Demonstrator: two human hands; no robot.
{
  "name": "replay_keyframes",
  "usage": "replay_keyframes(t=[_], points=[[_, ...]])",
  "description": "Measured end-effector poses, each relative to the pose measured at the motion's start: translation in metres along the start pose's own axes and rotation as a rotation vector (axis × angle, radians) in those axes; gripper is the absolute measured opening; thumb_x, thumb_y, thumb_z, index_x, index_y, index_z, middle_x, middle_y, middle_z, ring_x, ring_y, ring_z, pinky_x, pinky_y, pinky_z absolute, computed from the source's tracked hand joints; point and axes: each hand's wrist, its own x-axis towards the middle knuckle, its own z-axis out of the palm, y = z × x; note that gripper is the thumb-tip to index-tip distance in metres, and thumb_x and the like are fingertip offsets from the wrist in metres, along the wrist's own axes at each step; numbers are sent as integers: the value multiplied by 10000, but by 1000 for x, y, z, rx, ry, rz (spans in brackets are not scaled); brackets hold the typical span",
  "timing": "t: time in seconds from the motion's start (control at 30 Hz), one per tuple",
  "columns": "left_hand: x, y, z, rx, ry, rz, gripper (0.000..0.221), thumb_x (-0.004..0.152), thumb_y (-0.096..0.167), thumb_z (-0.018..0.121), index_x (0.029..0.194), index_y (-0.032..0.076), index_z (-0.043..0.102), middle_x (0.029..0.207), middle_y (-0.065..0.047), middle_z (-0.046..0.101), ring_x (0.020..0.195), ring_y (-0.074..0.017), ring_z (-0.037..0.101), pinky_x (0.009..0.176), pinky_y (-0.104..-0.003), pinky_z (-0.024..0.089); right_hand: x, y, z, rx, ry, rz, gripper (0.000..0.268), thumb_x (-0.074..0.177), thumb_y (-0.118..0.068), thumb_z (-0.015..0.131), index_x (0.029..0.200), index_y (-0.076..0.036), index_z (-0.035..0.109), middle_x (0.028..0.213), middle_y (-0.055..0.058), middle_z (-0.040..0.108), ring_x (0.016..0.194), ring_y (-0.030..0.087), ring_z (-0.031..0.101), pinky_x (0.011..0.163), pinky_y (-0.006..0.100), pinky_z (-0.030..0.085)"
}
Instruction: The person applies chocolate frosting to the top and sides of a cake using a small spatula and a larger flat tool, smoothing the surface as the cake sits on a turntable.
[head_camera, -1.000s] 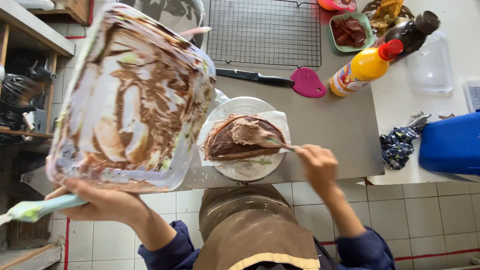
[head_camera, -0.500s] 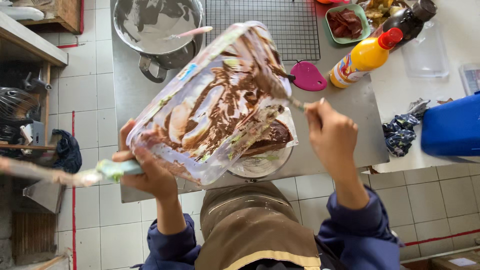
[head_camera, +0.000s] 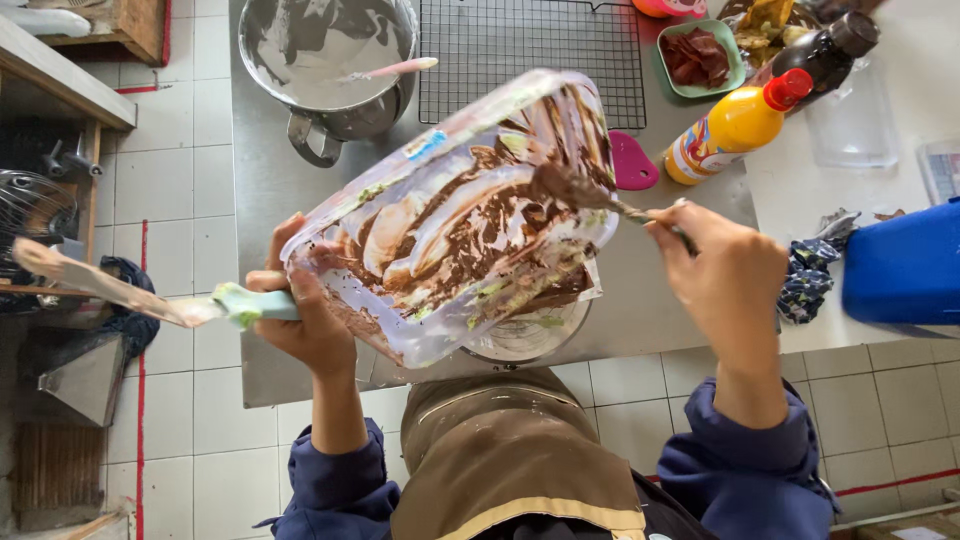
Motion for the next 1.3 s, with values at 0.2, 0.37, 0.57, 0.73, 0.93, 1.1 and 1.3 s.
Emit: replay_keyframes(t=[0.2, 0.37, 0.57, 0.73, 0.93, 1.1, 1.3], points=[[-5, -10, 17, 201, -56, 44, 234, 1150, -42, 495, 938, -46, 396, 1378, -371, 598, 979, -249, 672, 928, -333, 557, -22, -25, 50, -107, -283, -249, 49, 891, -171, 696, 877, -156, 741, 778, 70, 715, 656, 282, 687, 594, 429, 492], [6, -5, 10, 113, -24, 16, 164, 1093, -23, 487, 950, -19, 407, 1377, -340, 603, 972, -234, 710, 878, -328, 603, -9, 5, 7, 77, -48, -6, 117, 942, -194, 691, 1039, -162, 750, 925, 87, 737, 694, 267, 703, 613, 380, 538], [5, -11, 20, 125, -29, 36, 188, 1104, -29, 479, 924, -32, 422, 1338, -348, 619, 1049, -244, 698, 934, -333, 592, -20, -15, 39, -110, -137, -203, 90, 861, -134, 726, 913, -162, 793, 800, 87, 734, 649, 300, 687, 552, 415, 492], [8, -5, 21, 45, 9, -6, 146, 1056, -22, 468, 929, -9, 395, 1337, -322, 594, 971, -230, 704, 880, -353, 613, -12, 8, 10, 83, -56, -39, 97, 938, -202, 708, 1009, -150, 749, 957, 73, 741, 732, 277, 705, 621, 378, 535], [4, -7, 26, 120, 16, -26, 148, 1061, -38, 484, 930, -20, 417, 1382, -337, 598, 1021, -247, 683, 920, -350, 584, -24, -4, 42, 43, -147, -164, 73, 895, -171, 717, 940, -158, 773, 895, 71, 753, 722, 298, 705, 618, 405, 520], [2, -12, 28, 167, 4, -2, 165, 1037, -13, 491, 908, -13, 389, 1319, -358, 607, 1040, -283, 703, 883, -397, 609, -17, 7, 27, 175, -172, -107, 106, 886, -238, 706, 936, -148, 732, 898, 56, 742, 721, 280, 713, 606, 381, 530], [1, -9, 26, 147, -68, 144, 192, 1084, 6, 492, 964, -17, 344, 1335, -354, 587, 1261, -324, 641, 1096, -402, 517, 3, 31, 19, -299, -175, -16, 203, 980, -325, 708, 887, -145, 706, 814, 65, 738, 665, 326, 692, 536, 438, 481]])
